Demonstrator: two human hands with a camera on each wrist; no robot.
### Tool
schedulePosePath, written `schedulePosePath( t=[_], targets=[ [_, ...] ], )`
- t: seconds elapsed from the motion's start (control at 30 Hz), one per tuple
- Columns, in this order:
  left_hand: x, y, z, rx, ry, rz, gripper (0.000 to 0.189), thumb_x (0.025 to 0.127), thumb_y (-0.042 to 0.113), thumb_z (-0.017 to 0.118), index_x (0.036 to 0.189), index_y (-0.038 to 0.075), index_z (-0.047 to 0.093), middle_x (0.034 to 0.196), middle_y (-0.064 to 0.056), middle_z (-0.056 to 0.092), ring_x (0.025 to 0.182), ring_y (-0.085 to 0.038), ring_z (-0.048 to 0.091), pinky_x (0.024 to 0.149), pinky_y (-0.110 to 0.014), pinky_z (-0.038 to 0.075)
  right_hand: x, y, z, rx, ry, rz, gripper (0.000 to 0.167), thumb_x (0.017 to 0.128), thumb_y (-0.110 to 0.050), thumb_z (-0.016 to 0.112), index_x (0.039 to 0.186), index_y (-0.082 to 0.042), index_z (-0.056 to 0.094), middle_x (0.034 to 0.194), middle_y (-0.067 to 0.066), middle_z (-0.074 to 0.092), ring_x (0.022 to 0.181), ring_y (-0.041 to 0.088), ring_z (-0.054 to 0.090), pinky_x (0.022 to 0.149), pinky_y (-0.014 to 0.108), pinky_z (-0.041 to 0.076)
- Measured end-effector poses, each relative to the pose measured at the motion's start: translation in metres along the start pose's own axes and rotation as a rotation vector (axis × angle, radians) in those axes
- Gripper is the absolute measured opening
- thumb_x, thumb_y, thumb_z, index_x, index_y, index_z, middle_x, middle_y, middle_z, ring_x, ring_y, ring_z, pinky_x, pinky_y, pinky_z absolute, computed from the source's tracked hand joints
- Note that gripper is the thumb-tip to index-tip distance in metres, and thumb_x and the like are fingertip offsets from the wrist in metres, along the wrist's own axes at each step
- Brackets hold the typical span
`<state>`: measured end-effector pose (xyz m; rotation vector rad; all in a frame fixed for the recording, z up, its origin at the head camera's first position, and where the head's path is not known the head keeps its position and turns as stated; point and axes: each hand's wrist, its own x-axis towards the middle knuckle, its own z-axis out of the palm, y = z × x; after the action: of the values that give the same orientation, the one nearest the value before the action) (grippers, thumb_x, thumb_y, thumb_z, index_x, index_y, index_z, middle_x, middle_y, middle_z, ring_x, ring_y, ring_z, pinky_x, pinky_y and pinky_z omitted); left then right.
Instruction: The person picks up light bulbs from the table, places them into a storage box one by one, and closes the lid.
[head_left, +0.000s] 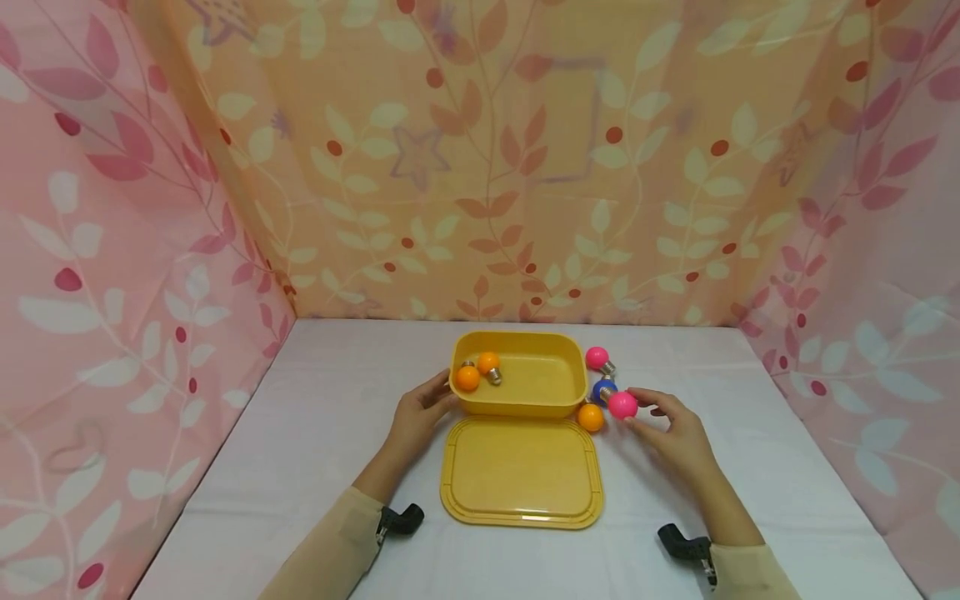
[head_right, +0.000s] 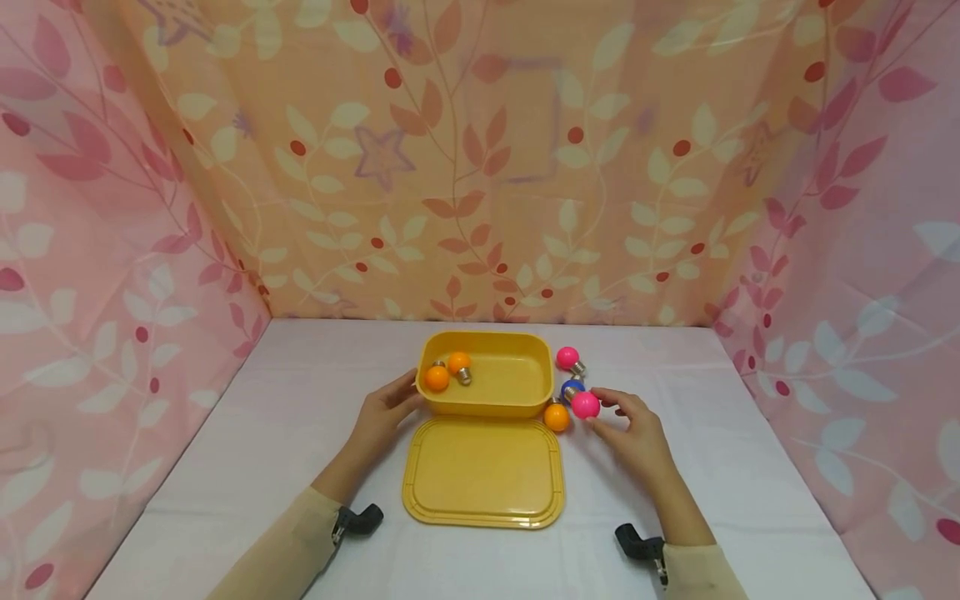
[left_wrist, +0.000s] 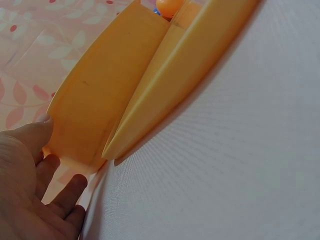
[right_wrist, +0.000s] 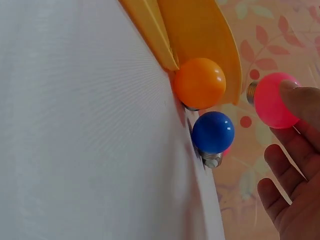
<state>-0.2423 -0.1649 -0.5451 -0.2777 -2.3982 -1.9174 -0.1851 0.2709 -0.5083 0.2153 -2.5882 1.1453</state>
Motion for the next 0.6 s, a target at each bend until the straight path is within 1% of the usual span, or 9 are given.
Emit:
schedulePosePath(
  t=[0.1,0.2,0.3,0.33,0.43,0.53,0.6],
  targets=[
    [0.000,0.001,0.000,0.001,-0.005,0.000,0.057,0.096,0.032,0.073,0.150,0.027,0.055,0.144,0.004,0.062,0.129,-0.018,0.061,0.106,-0.037,0.052,0.004,-0.004,-0.002,0.010,0.019,-0.022,0.047,0.089,-0.028,0.082,0.132,-0.015,0.068,0.122,0.004,0.069,0.108,0.017,0.057,0.091,0.026,0.048],
    [0.000,0.000,0.000,-0.002,-0.005,0.002,0.057,0.096,0.034,0.073,0.149,0.027,0.055,0.144,0.003,0.062,0.130,-0.019,0.061,0.107,-0.039,0.052,0.009,-0.007,-0.005,0.016,0.018,-0.026,0.048,0.089,-0.030,0.083,0.133,-0.016,0.068,0.122,0.003,0.069,0.108,0.012,0.056,0.091,0.020,0.047],
    [0.000,-0.001,0.000,0.000,0.001,-0.001,0.058,0.095,0.036,0.074,0.149,0.027,0.055,0.143,0.003,0.063,0.128,-0.017,0.062,0.107,-0.038,0.052,0.015,-0.012,-0.007,0.014,-0.004,-0.018,0.050,0.090,-0.035,0.081,0.134,-0.017,0.067,0.124,0.003,0.068,0.111,0.014,0.056,0.091,0.016,0.044],
    [0.000,0.000,0.001,0.001,0.005,-0.004,0.058,0.095,0.034,0.074,0.149,0.025,0.055,0.143,0.002,0.063,0.128,-0.017,0.062,0.107,-0.039,0.051,0.018,-0.016,-0.008,0.016,-0.013,-0.018,0.050,0.090,-0.036,0.081,0.134,-0.017,0.067,0.124,0.004,0.068,0.112,0.017,0.056,0.091,0.015,0.043],
    [-0.003,0.011,0.002,0.000,0.008,-0.019,0.057,0.097,0.027,0.073,0.150,0.021,0.054,0.144,-0.002,0.062,0.130,-0.021,0.061,0.109,-0.042,0.050,0.029,-0.025,-0.011,0.012,-0.041,-0.030,0.049,0.090,-0.036,0.080,0.134,-0.016,0.067,0.123,0.006,0.068,0.113,0.023,0.058,0.091,0.020,0.044],
    [-0.007,0.023,0.002,-0.006,0.000,-0.027,0.056,0.099,0.021,0.071,0.152,0.015,0.052,0.146,-0.007,0.060,0.132,-0.026,0.059,0.110,-0.047,0.048,0.041,-0.034,-0.015,-0.003,-0.069,-0.039,0.050,0.090,-0.037,0.081,0.133,-0.016,0.068,0.121,0.007,0.068,0.112,0.025,0.058,0.093,0.031,0.047],
    [-0.010,0.028,0.001,-0.006,-0.012,-0.025,0.057,0.099,0.021,0.070,0.152,0.014,0.051,0.147,-0.009,0.060,0.133,-0.026,0.059,0.111,-0.047,0.048,0.049,-0.038,-0.018,-0.017,-0.097,-0.029,0.052,0.089,-0.042,0.080,0.133,-0.017,0.067,0.121,0.007,0.067,0.113,0.025,0.058,0.094,0.040,0.048]
  ],
)
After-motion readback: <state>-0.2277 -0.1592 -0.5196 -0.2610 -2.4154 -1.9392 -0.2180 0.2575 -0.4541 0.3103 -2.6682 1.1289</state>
